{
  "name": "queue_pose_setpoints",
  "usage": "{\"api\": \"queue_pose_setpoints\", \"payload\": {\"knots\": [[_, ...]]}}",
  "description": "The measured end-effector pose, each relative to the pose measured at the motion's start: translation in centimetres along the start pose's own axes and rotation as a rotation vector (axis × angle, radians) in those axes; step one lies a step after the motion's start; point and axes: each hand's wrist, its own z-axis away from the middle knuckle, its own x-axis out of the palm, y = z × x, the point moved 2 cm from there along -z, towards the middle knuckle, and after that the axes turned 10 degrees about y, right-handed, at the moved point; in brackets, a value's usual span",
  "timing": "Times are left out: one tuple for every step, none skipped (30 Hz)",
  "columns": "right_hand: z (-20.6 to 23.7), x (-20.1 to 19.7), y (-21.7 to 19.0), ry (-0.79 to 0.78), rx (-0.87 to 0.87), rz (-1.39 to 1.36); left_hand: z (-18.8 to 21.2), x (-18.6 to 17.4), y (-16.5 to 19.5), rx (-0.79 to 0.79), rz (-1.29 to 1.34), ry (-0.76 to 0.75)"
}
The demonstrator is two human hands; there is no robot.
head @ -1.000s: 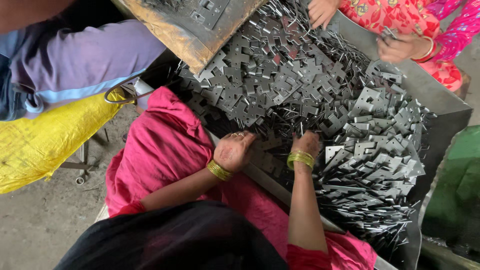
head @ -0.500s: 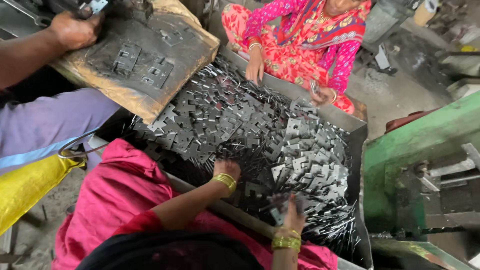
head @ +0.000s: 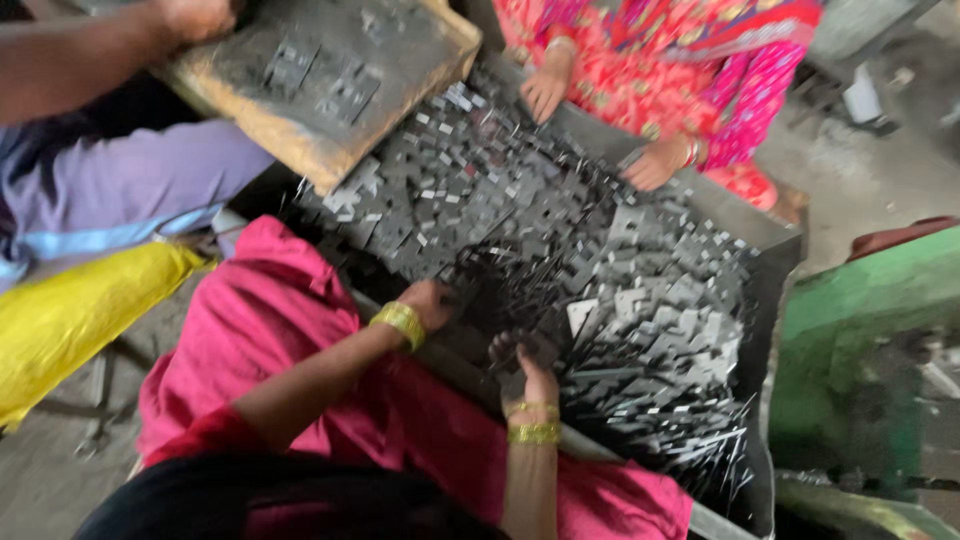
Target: The person sorts small metal brackets from a large bin by hand, picking them up and placing them into a wooden tray. Another person works alongside, also handling the same parts.
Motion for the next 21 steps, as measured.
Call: {"api": "queue_pose_setpoints", "payload": {"knots": [[0.6, 0.3, 0.2, -0.007, -0.027, 0.039, 0.1, -0.1, 0.0, -0.118, 0.063, 0.032], [1.1, 0.8, 0.2, -0.028, -0.064, 0.075, 0.0, -0.2, 0.1, -0.223, 0.122, 0.075], [1.5, 1.2, 0.4, 0.022, -0.064, 0.096, 0.0, -0.5, 0.5, -0.254, 0.126, 0.174], [1.9, 1.7, 0.6, 0.07, -0.065, 0.12, 0.0, -0.9, 1.1, -0.282, 0.129, 0.276], [2.3, 2.0, 0.7, 0.119, -0.072, 0.147, 0.4, -0.9, 1.8, -0.38, 0.342, 0.243], [2.7, 2.5, 0.7, 0.142, -0.082, 0.164, 0.8, -1.0, 2.5, -0.472, 0.556, 0.209], [3.0, 2.9, 0.7, 0.162, -0.097, 0.18, 1.2, -1.1, 3.4, -0.558, 0.772, 0.173], [3.2, 3.3, 0.7, 0.179, -0.114, 0.193, 1.9, -1.4, 4.4, -0.507, 0.812, 0.133], [3.3, 3.6, 1.0, 0.191, -0.054, 0.146, 2.8, -1.6, 5.5, -0.456, 0.852, 0.091], [3.3, 3.9, 1.4, 0.205, 0.004, 0.1, 3.9, -1.6, 6.5, -0.405, 0.895, 0.047], [3.2, 4.1, 2.0, 0.217, 0.062, 0.054, 5.2, -2.0, 7.2, -0.295, 0.593, 0.109], [3.0, 4.2, 2.5, 0.256, -0.011, 0.184, 6.4, -2.1, 7.9, -0.179, 0.295, 0.169], [2.5, 4.3, 3.1, 0.296, -0.083, 0.312, 7.1, -2.1, 8.3, -0.059, -0.003, 0.225], [2.0, 4.2, 3.6, 0.337, -0.155, 0.441, 7.4, -1.9, 8.0, -0.155, 0.107, 0.245], [1.4, 4.2, 4.2, 0.303, -0.2, 0.476, 7.6, -1.6, 7.4, -0.253, 0.217, 0.265], [0.6, 4.3, 4.8, 0.264, -0.245, 0.51, 7.5, -1.2, 6.5, -0.349, 0.323, 0.287], [-0.4, 4.4, 5.0, 0.223, -0.287, 0.542, 6.6, -0.5, 5.3, -0.433, 0.512, 0.146], [-1.5, 4.5, 4.5, 0.164, -0.367, 0.695, 5.3, 0.1, 3.8, -0.518, 0.699, -0.001], [-2.6, 4.4, 3.4, 0.106, -0.441, 0.851, 4.6, 0.8, 2.5, -0.604, 0.886, -0.154], [-3.5, 4.2, 2.2, 0.043, -0.513, 1.005, 4.3, 1.0, 1.2, -0.566, 0.932, -0.113], [-4.2, 4.0, 0.2, 0.055, -0.754, 1.402, 3.9, 1.3, 0.0, -0.523, 0.979, -0.067]]}}
